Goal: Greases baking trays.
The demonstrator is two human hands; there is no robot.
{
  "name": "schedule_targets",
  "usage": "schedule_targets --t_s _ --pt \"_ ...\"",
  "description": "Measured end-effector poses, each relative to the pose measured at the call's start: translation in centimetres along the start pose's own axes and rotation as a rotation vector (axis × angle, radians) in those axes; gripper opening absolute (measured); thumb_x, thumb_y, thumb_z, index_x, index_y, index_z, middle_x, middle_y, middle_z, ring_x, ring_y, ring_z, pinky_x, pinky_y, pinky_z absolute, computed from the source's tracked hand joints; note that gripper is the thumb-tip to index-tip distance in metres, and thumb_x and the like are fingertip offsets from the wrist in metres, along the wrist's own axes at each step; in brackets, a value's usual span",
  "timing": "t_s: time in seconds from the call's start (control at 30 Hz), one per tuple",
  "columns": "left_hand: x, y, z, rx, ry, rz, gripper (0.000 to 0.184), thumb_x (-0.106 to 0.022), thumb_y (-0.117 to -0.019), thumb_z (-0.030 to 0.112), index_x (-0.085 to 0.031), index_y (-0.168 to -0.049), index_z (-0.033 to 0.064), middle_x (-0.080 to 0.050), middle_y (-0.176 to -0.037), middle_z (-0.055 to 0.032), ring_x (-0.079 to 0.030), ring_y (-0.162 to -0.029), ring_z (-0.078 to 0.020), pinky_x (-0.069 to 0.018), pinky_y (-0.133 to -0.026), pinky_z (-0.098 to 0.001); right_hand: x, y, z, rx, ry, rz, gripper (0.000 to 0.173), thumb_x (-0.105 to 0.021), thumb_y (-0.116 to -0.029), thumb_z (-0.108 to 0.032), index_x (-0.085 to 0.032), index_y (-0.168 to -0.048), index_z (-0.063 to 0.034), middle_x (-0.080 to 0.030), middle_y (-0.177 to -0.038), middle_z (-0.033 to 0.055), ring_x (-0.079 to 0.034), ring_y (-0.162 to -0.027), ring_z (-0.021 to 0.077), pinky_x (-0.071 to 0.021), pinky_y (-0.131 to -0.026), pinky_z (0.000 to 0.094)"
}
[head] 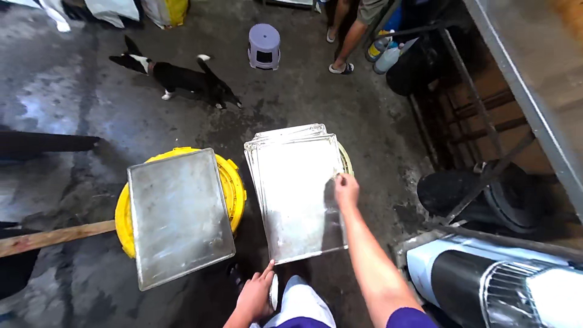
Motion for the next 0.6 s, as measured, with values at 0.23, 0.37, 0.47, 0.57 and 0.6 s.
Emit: schedule_targets --t_s 0.23,0.37,0.47,0.57,0.6 --pt "0.1 0.0 -0.4 0.009 0.083 0.038 0.089 -0.091 -0.067 0.036 -0.054 -0.146 0.0195 -0.027 -0.169 0.0109 -0.054 -0.134 -0.0334 -0.0525 -0.095 -0.0588 -7.7 -1.5 -10.7 0.27 -0.562 -0.241 0.028 -0.054 -0.1044 -0.018 -0.073 -0.111 0.0011 -0.074 -0.101 0.0124 -0.07 -0.094 0.0165 -0.0578 -0.09 0.0361" --pt "-0.6 -0.3 -0.2 0.031 0.128 0.048 0.088 -0.091 -0.0671 0.039 -0.053 -0.145 0.0228 -0.025 -0.169 0.0138 -0.054 -0.135 -0.0307 -0.0535 -0.095 -0.0568 1.1 -10.3 -6.6 0.097 -0.135 0.114 0.031 -0.054 -0.1051 -0.02 -0.068 -0.123 0.0021 -0.068 -0.121 0.024 -0.068 -0.112 0.0358 -0.0531 -0.1 0.0545" --pt "-0.4 -0.5 0.0 0.027 0.13 0.048 0.088 -0.09 -0.0676 0.04 -0.054 -0.145 0.0214 -0.025 -0.169 0.0121 -0.053 -0.136 -0.0307 -0.053 -0.096 -0.0565 -7.1 -5.3 -13.7 0.164 0.162 -0.176 0.034 -0.061 -0.0967 -0.024 -0.064 -0.122 -0.0022 -0.066 -0.122 0.0226 -0.069 -0.105 0.0383 -0.0584 -0.088 0.0568" --pt "-0.3 -0.6 0.2 0.04 0.117 0.026 0.09 -0.09 -0.068 0.041 -0.052 -0.147 0.0227 -0.023 -0.17 0.0134 -0.052 -0.136 -0.0314 -0.0531 -0.096 -0.0573 -12.0 0.0 -13.9 0.475 -0.215 -0.389 0.03 -0.055 -0.103 -0.021 -0.072 -0.121 -0.0034 -0.071 -0.12 0.0137 -0.07 -0.109 0.0218 -0.0557 -0.1 0.0386" --pt "-0.3 -0.5 0.2 0.046 0.115 0.021 0.09 -0.089 -0.068 0.041 -0.051 -0.148 0.0232 -0.022 -0.17 0.014 -0.051 -0.137 -0.031 -0.053 -0.096 -0.0571 -10.7 -0.2 -10.9 0.436 -0.451 -0.346 0.029 -0.055 -0.103 -0.017 -0.073 -0.117 -0.0004 -0.074 -0.114 0.0128 -0.071 -0.106 0.0176 -0.0567 -0.099 0.0355"
Point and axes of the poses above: each hand's wrist, its own y-axis away from the middle knuckle, its own x-axis out of the back of the hand, z = x × y, the point moved 4 cm from there along -y, towards the middle knuckle
